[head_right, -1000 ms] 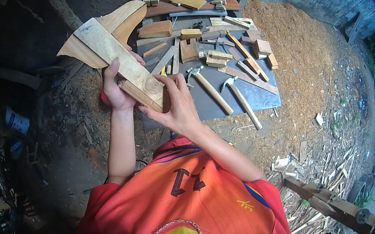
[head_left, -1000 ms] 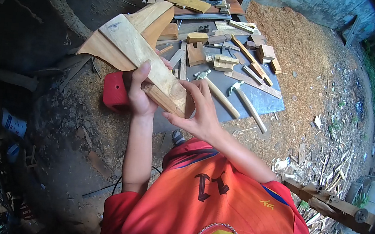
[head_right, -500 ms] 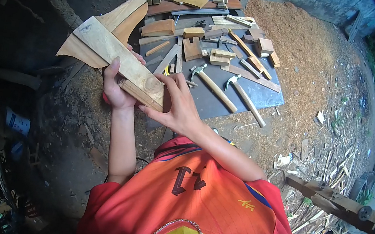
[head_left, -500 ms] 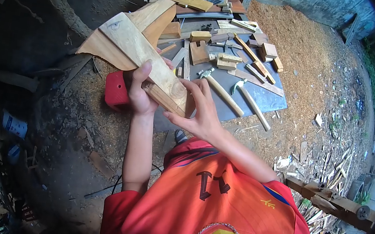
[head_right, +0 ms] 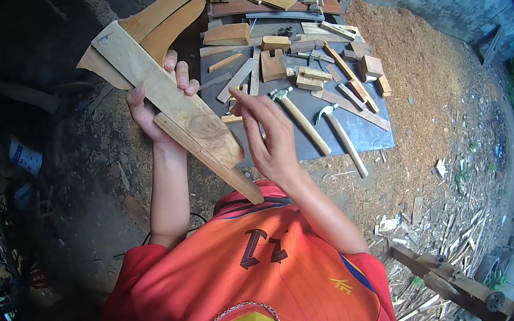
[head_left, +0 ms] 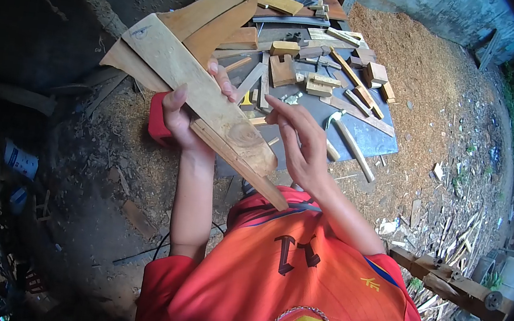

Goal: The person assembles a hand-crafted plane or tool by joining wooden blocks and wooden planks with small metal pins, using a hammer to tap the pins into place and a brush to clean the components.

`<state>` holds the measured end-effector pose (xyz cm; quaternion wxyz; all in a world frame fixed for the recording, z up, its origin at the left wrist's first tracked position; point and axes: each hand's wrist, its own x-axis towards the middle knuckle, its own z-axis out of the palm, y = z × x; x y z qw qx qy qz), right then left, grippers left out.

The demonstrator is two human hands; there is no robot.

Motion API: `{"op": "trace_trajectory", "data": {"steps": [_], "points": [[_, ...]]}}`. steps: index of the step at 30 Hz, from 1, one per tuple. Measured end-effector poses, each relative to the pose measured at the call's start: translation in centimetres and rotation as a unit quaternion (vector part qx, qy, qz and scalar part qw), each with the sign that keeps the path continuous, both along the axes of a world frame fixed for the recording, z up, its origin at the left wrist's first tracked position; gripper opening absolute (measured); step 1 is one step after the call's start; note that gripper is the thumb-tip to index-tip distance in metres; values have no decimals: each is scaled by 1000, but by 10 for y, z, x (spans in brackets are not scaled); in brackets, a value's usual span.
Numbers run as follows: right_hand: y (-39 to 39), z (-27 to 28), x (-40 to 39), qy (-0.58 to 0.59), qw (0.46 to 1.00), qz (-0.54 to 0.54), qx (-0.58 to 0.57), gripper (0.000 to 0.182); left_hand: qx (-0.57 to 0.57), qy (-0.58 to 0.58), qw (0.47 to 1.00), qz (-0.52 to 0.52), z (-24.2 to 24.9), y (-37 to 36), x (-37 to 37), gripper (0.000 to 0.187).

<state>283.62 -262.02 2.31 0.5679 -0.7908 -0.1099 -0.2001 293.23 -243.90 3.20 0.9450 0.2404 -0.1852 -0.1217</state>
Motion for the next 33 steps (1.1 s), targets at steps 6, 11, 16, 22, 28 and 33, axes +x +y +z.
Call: {"op": "trace_trajectory", "data": {"steps": [6, 11, 16, 22, 28, 33], "points": [[-5, -7, 2, 40, 996, 34, 71, 35, -101, 5, 994, -53, 3, 1, -2, 58], [5, 6, -7, 96, 983, 16, 153, 31, -137, 3, 987, -84, 4, 4, -5, 54], [-5, -2, -6, 134, 981, 68, 125, 26, -122, -2, 990, -73, 1, 4, -5, 54], [-7, -2, -4, 124, 981, 59, 136, 27, -45, 5, 998, -40, -1, 2, -13, 58], [-21, 35, 5, 103, 983, 61, 136, 48, -1, 9, 998, -63, -3, -3, -22, 65], [-27, 61, 14, 48, 985, 78, 147, 55, 28, 12, 998, -48, -13, -4, -24, 73]]}}
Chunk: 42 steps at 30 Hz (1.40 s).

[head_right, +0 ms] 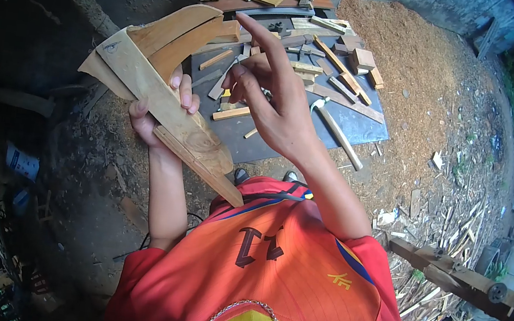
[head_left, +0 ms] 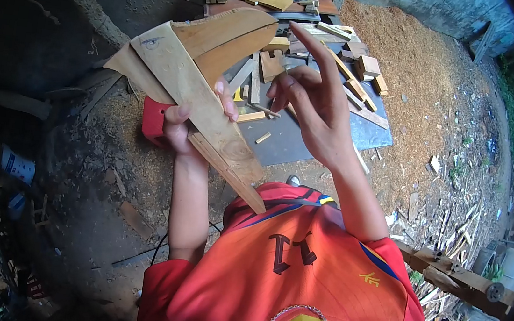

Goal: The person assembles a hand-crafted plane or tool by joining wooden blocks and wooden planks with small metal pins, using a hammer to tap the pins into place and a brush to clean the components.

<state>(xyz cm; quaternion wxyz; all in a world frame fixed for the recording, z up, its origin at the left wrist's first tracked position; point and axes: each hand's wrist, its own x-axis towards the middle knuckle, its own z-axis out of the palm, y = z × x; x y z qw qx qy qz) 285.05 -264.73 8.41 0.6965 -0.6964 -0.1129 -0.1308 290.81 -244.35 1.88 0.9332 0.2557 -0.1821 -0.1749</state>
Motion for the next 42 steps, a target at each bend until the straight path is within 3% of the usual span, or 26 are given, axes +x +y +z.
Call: {"op": "trace_trajectory", "data": {"steps": [7, 42], "points": [[-5, 7, 5, -21, 999, -5, -37, 51, -5, -16, 1000, -7, 8, -5, -5, 87], [-7, 3, 7, -21, 999, -21, -20, 53, 3, 6, 1000, -2, 1, -7, -1, 85]]}}
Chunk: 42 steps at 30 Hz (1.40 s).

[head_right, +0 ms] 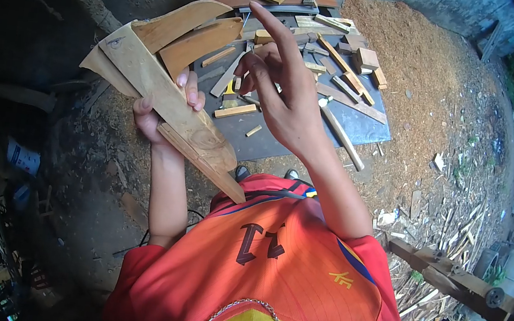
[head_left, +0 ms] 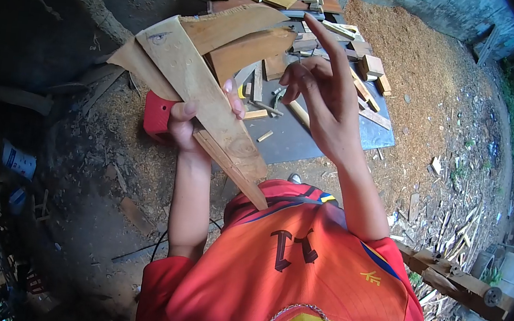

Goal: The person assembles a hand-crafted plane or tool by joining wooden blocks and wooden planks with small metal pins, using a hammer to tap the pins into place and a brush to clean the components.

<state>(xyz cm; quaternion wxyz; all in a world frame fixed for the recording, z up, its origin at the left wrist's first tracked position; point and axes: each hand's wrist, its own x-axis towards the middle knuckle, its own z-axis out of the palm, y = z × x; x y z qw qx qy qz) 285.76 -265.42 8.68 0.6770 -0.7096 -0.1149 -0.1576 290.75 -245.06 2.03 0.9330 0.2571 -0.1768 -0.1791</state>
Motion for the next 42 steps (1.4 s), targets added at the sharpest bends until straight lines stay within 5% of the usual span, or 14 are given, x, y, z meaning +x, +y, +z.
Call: {"op": "trace_trajectory", "data": {"steps": [5, 15, 22, 34, 42], "points": [[-6, -6, 4, -1, 1000, -2, -27, 57, -3, 1, 1000, -10, 0, -2, 1, 89], [-26, 0, 19, 154, 900, 242, 328, 31, 13, 23, 999, -36, -5, -6, 4, 82], [-27, 14, 18, 168, 941, 184, 227, 27, 57, 13, 998, -29, 2, -8, 1, 92], [-30, 11, 15, 188, 925, 201, 263, 26, 71, -2, 996, -49, 7, -9, 2, 90], [-22, 12, 7, 144, 953, 145, 225, 52, 66, -3, 997, -45, 1, -6, 3, 90]]}}
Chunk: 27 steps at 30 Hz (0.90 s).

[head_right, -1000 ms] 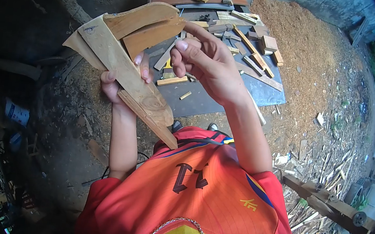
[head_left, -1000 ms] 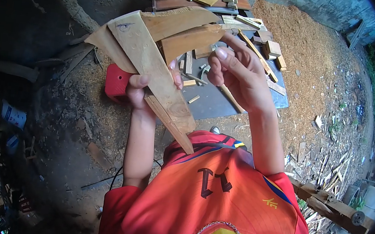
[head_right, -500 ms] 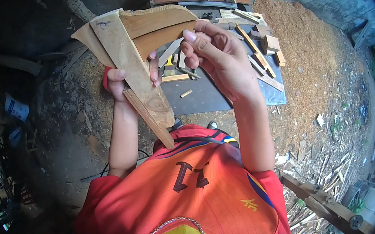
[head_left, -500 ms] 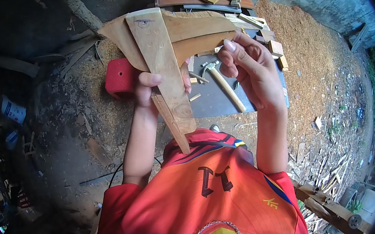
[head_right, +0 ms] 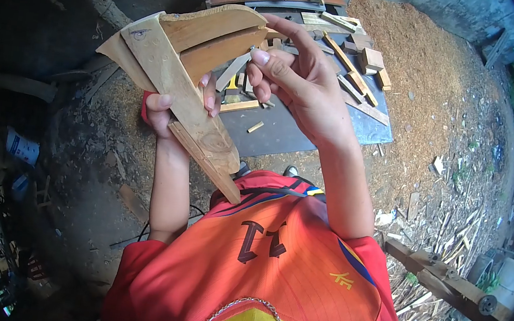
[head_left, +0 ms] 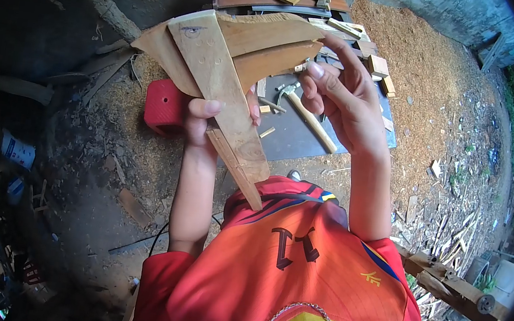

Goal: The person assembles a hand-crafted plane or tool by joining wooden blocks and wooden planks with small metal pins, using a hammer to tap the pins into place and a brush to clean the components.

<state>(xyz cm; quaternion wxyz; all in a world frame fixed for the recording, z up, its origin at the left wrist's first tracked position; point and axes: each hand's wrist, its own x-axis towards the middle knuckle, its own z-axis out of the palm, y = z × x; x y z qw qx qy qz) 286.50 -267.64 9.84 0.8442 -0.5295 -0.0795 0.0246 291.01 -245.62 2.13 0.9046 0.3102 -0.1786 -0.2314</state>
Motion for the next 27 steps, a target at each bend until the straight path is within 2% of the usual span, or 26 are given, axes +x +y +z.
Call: {"op": "trace_trajectory", "data": {"steps": [7, 27], "points": [[3, -1, -6, -67, 991, -47, -106, 54, -29, 30, 999, 22, 3, -1, -5, 89], [6, -10, -10, -103, 968, -109, -202, 46, -24, 14, 999, 17, -1, 2, -3, 86]]}}
